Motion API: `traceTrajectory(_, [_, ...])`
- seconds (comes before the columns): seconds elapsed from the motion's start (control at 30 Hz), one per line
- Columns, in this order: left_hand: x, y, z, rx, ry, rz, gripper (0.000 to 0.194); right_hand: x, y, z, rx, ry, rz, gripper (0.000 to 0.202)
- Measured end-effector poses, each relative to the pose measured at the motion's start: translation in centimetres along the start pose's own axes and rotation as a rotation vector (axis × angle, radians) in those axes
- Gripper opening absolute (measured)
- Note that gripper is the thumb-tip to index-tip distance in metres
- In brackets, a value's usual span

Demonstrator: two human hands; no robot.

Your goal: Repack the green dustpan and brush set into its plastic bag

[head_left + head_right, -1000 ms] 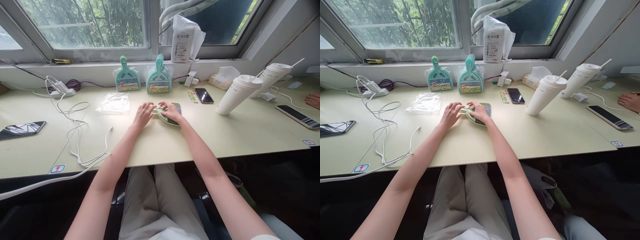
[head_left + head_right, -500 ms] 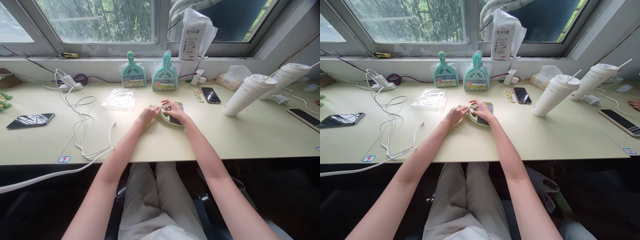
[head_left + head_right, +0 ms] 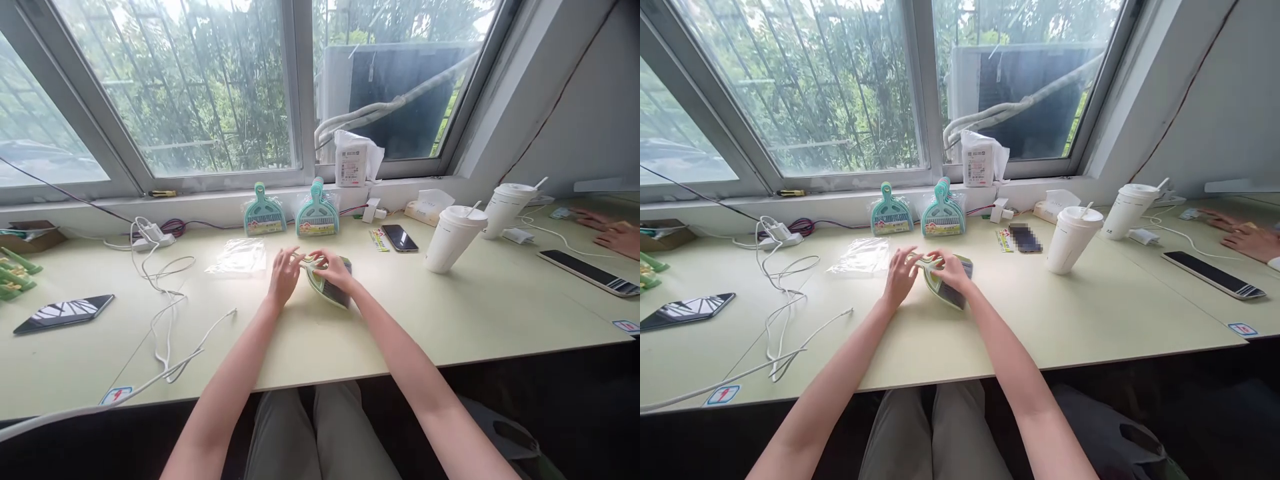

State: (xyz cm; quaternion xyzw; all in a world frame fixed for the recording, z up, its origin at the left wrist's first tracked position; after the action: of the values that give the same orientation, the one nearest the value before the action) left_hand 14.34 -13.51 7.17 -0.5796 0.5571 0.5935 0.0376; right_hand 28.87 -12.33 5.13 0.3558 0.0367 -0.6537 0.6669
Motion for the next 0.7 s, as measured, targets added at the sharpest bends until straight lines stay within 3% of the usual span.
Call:
traceTrajectory(0.07, [-0.1,0.8,1.3,0.246,0.215,-0.148,0.04,0.0,0.8,1.0,-0.009,0.003,-0.127,0.039])
traceTrajectory(0.1, [0.0,0.3,1.9,0.401,0.324,-0.133,0.045,0.1,1.3,1.4,0.005,-0.012,-0.2,0.038])
traceTrajectory(0.17, [0.3,-2.6,1.8,0.707,0.467,0.1,0.05,0.5,2.1,1.8,0.054,-0.065,-0.326,0.037])
traceTrajectory(0.23, [0.8,-5.2,0.2,0.904,0.476,0.393,0.052,0.7,2.7,1.9,0.102,-0.114,-0.397,0.035])
traceTrajectory(0.3, [1.2,-6.1,-0.8,0.98,0.466,0.497,0.053,0.4,2.9,1.8,0.108,-0.095,-0.4,0.029])
traceTrajectory(0.43, [1.7,-5.8,1.2,0.981,0.684,0.418,0.055,0.0,5.5,-0.1,0.103,0.003,-0.408,0.022])
traceTrajectory(0.53, [2.1,-4.6,3.3,0.96,0.78,0.349,0.049,1.1,9.8,-4.7,0.374,-0.199,-0.53,0.032])
traceTrajectory(0.63, [2.5,-3.2,5.9,0.917,0.872,0.234,0.044,2.2,11.9,-10.1,0.681,-0.494,-0.408,0.045])
traceTrajectory(0.7, [2.7,-2.6,7.2,0.902,0.928,0.169,0.042,2.8,12.0,-12.7,0.77,-0.637,-0.299,0.049])
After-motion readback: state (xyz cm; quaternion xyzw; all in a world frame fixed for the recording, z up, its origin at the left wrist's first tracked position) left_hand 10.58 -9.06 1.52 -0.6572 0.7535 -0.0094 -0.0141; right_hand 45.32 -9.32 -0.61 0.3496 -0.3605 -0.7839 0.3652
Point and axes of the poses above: each hand's wrist, its own x-axis away from the middle knuckle, its own y-axis out of the back of the hand, z = x × y, the point moved 8 cm from there along -x, towards the middle knuckle, and after that the axes turned 2 degrees about y, right-handed, at the moved point
